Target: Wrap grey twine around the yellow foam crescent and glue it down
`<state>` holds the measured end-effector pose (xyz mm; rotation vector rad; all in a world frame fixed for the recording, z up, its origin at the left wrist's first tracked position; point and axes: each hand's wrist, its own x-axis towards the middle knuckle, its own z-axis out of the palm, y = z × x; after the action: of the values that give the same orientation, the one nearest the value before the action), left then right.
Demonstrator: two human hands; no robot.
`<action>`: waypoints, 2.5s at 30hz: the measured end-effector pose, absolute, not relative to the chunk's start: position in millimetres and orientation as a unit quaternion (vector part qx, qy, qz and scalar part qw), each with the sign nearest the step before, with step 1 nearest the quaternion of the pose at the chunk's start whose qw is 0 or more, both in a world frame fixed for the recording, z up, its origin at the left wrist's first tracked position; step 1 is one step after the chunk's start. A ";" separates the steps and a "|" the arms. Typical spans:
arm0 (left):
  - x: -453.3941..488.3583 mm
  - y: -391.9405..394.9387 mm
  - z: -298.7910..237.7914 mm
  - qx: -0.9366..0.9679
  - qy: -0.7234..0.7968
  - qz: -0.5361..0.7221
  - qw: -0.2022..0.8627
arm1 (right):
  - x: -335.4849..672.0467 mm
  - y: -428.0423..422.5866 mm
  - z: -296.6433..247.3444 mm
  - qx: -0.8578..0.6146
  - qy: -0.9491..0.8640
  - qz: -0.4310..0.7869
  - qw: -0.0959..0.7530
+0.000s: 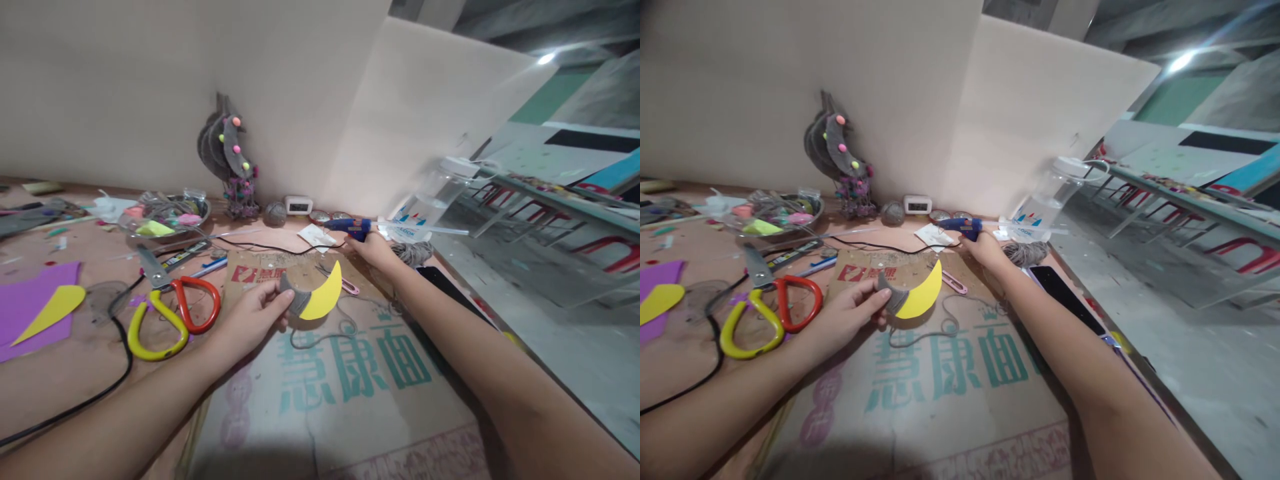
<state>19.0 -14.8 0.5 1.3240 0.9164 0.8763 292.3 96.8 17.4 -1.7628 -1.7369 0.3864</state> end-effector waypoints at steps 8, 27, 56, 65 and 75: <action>17.7 -14.6 1.0 0.584 0.413 0.376 0.588 | 290.9 31.4 48.5 -0.621 -0.652 0.240 0.362; 16.8 -14.1 3.6 0.557 0.440 0.386 0.589 | 257.6 -65.2 25.5 -0.499 -0.757 0.306 0.290; 19.0 -16.7 8.4 0.563 0.463 0.364 0.579 | 244.0 -62.0 24.5 -0.567 -0.742 0.237 0.268; 18.2 -16.0 7.9 0.571 0.465 0.359 0.573 | 246.7 -60.8 22.1 -0.558 -0.757 0.219 0.260; 17.5 -16.8 7.7 0.571 0.458 0.360 0.578 | 245.0 -61.7 23.0 -0.574 -0.734 0.252 0.262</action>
<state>17.5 -16.8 7.7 1.3349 1.0723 0.8420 245.0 -61.7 23.0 -1.5534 -1.9853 0.6812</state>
